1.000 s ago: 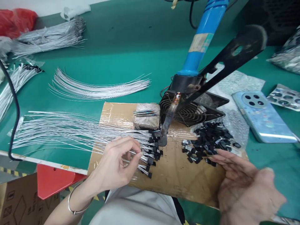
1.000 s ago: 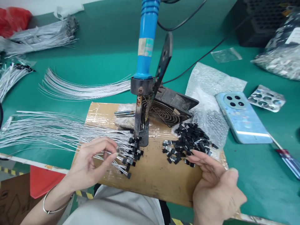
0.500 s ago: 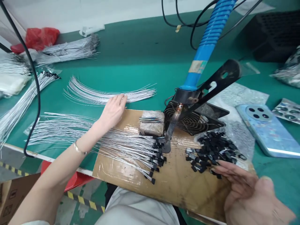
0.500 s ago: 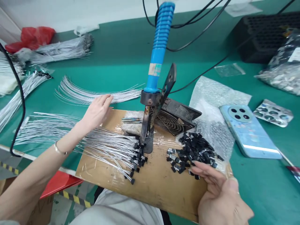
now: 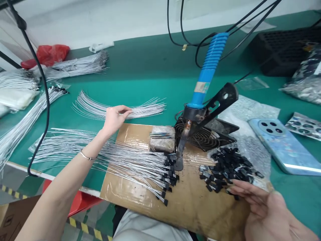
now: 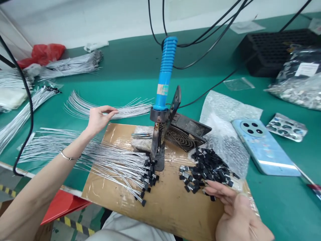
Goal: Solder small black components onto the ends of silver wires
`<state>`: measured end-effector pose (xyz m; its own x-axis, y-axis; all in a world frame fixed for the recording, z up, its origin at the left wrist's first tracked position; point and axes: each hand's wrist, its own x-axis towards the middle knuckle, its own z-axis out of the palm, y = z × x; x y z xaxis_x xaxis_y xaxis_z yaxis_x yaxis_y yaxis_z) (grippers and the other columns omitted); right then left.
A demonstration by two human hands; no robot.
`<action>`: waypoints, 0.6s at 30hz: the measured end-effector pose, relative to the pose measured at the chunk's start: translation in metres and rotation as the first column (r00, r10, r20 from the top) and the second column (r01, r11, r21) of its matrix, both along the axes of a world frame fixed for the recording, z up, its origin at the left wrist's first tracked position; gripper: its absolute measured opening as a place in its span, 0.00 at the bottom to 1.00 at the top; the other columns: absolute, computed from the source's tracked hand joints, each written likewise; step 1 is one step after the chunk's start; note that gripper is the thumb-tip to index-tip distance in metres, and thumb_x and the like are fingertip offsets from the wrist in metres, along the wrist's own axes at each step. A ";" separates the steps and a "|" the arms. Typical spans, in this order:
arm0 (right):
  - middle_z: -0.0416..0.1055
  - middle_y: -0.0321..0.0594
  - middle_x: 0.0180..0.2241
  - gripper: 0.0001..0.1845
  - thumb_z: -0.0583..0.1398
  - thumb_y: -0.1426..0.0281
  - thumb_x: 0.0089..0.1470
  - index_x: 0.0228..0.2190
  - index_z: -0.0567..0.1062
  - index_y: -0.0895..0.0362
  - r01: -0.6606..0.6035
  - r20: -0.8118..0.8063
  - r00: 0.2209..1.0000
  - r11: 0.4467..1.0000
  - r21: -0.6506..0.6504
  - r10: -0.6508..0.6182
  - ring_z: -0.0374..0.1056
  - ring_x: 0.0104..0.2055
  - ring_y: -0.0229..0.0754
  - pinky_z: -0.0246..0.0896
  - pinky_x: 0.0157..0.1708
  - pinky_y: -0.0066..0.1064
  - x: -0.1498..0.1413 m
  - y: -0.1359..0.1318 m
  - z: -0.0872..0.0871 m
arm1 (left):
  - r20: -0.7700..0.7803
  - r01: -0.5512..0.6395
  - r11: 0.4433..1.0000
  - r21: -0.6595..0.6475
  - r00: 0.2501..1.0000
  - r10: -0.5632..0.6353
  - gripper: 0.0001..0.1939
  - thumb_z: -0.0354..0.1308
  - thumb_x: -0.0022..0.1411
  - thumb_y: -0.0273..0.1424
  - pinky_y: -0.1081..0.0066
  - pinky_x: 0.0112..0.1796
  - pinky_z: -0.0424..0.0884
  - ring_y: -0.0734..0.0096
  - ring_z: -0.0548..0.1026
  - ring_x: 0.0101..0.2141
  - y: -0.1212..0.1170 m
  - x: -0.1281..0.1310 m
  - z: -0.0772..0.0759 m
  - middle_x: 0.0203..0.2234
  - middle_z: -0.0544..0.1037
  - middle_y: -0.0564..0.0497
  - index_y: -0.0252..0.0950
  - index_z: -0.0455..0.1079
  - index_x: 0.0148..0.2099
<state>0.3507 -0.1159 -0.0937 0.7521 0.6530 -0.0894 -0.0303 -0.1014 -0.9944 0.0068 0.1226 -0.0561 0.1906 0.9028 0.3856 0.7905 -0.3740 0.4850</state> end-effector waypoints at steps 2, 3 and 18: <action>0.76 0.44 0.31 0.19 0.61 0.55 0.56 0.23 0.78 0.56 0.005 0.004 1.000 1.000 0.001 -0.005 0.71 0.29 0.47 0.63 0.38 0.45 -0.001 0.000 0.000 | 0.101 0.002 1.000 -0.014 0.995 -0.001 0.10 0.62 0.63 0.36 0.69 0.36 0.75 0.64 0.81 0.31 -0.001 -0.002 0.004 0.30 0.84 0.46 0.34 0.79 0.36; 0.76 0.44 0.31 0.19 0.61 0.55 0.56 0.23 0.78 0.56 0.003 0.013 1.000 1.000 -0.007 -0.003 0.71 0.29 0.47 0.63 0.38 0.45 -0.001 0.000 0.001 | 0.148 0.010 1.000 -0.024 0.989 -0.006 0.11 0.61 0.63 0.36 0.69 0.34 0.75 0.65 0.81 0.30 -0.003 -0.003 0.007 0.29 0.84 0.47 0.33 0.79 0.36; 0.74 0.44 0.29 0.20 0.60 0.52 0.51 0.23 0.76 0.55 0.051 0.020 0.998 0.999 -0.005 -0.051 0.69 0.28 0.46 0.63 0.36 0.44 0.001 0.002 -0.002 | 0.398 0.133 0.974 -0.185 0.916 -0.050 0.07 0.66 0.58 0.33 0.74 0.21 0.65 0.76 0.68 0.17 -0.051 -0.012 0.079 0.21 0.78 0.51 0.34 0.77 0.31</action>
<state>0.3522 -0.1139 -0.0956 0.7861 0.6132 -0.0779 -0.0159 -0.1058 -0.9943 -0.0048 0.0719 0.0228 0.1488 0.9553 0.2554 0.4906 -0.2956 0.8197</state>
